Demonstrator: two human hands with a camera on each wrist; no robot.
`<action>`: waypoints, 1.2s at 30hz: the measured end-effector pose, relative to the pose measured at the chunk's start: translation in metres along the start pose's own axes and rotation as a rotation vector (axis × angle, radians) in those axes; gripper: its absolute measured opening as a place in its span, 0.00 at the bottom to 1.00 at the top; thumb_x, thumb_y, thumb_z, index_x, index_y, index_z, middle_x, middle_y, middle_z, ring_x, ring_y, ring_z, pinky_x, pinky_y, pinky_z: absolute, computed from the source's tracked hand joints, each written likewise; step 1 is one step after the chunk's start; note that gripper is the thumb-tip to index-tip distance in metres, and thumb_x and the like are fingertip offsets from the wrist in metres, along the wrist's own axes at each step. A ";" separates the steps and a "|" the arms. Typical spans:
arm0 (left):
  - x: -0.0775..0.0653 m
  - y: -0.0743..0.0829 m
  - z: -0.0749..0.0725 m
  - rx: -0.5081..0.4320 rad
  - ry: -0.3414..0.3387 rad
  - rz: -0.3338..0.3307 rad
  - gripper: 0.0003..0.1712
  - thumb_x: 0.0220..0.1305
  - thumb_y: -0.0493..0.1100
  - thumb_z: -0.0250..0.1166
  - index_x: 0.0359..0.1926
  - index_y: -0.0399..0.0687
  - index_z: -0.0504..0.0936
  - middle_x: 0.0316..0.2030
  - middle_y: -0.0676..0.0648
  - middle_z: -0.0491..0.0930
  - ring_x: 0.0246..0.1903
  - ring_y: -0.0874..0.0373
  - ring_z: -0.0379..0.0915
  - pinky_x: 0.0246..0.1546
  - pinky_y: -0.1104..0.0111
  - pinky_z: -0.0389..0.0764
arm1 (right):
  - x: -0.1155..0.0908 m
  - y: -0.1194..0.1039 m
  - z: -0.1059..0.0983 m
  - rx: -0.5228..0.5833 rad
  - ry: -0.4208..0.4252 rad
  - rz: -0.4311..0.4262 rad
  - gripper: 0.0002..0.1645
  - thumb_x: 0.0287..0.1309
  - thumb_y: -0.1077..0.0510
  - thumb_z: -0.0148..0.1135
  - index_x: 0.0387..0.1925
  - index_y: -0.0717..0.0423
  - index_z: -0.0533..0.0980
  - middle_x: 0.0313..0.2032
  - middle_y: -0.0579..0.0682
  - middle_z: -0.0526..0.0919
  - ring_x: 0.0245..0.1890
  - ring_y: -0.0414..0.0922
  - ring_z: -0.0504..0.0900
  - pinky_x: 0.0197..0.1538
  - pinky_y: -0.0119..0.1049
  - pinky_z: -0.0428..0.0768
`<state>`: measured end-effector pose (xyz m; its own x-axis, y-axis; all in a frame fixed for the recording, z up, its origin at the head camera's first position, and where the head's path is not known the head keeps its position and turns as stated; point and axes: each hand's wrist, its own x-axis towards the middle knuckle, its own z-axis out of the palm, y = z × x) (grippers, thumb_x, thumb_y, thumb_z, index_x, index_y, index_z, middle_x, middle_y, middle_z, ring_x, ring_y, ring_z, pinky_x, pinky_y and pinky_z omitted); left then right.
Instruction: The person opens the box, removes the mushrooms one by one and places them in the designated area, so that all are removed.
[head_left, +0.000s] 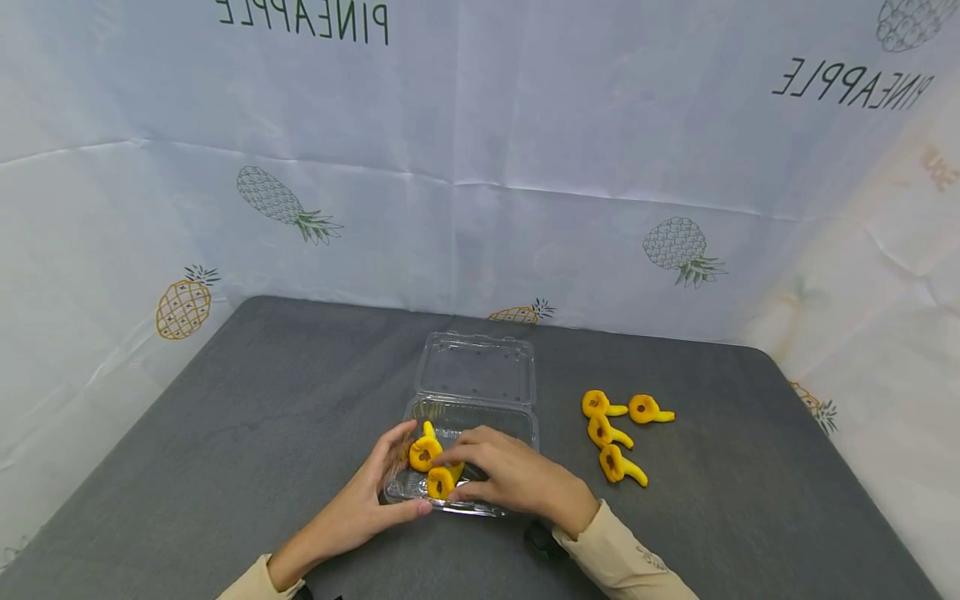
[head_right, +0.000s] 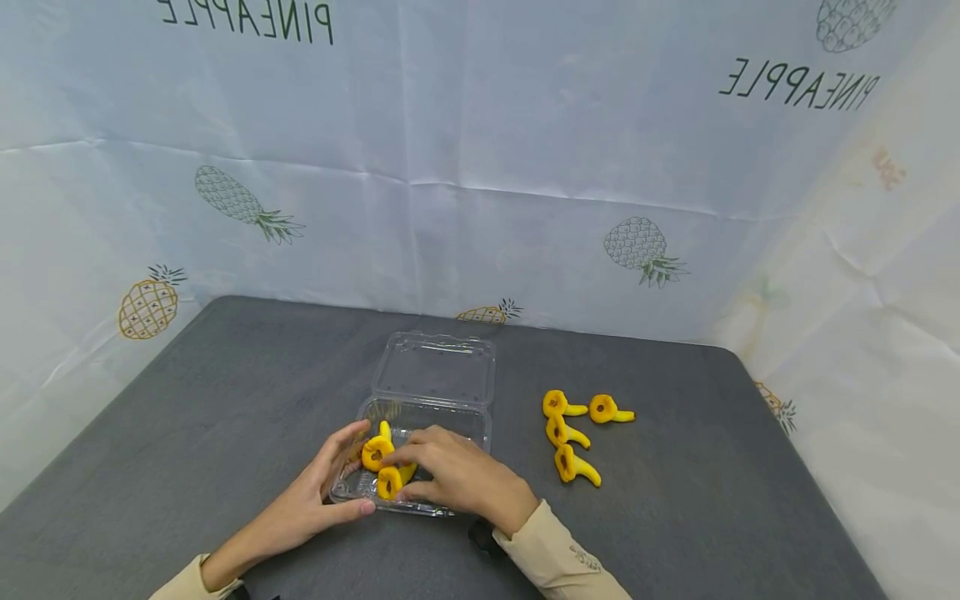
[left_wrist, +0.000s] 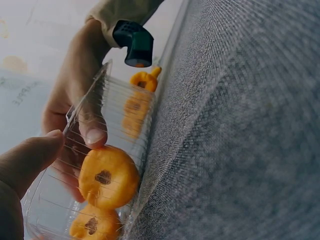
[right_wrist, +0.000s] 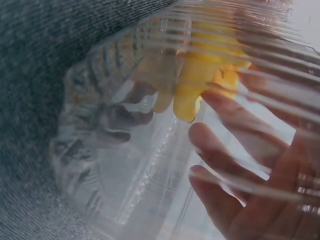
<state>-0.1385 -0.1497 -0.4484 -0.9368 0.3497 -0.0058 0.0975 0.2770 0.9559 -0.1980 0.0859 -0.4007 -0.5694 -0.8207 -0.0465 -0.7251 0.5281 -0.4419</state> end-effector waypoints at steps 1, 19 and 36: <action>0.000 0.000 0.000 0.001 0.001 0.002 0.54 0.62 0.47 0.70 0.78 0.52 0.43 0.78 0.41 0.47 0.77 0.44 0.46 0.73 0.49 0.58 | 0.000 0.000 0.000 -0.004 0.003 -0.005 0.24 0.62 0.44 0.64 0.60 0.39 0.78 0.55 0.38 0.81 0.58 0.39 0.76 0.60 0.36 0.79; 0.000 0.000 0.000 -0.021 0.003 0.005 0.54 0.62 0.45 0.70 0.78 0.51 0.44 0.78 0.41 0.46 0.77 0.43 0.45 0.67 0.86 0.59 | 0.003 0.002 -0.003 0.050 -0.036 0.053 0.25 0.63 0.45 0.66 0.59 0.44 0.78 0.56 0.40 0.82 0.52 0.32 0.80 0.56 0.30 0.82; 0.000 0.001 0.001 0.003 0.012 -0.010 0.54 0.61 0.46 0.70 0.77 0.51 0.44 0.78 0.41 0.47 0.77 0.44 0.47 0.74 0.54 0.60 | -0.001 0.003 -0.008 0.039 -0.024 0.113 0.27 0.55 0.50 0.74 0.56 0.48 0.79 0.46 0.41 0.81 0.40 0.30 0.76 0.45 0.26 0.81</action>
<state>-0.1382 -0.1489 -0.4479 -0.9417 0.3363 -0.0119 0.0890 0.2831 0.9549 -0.2025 0.0903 -0.3953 -0.6372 -0.7614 -0.1189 -0.6408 0.6092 -0.4671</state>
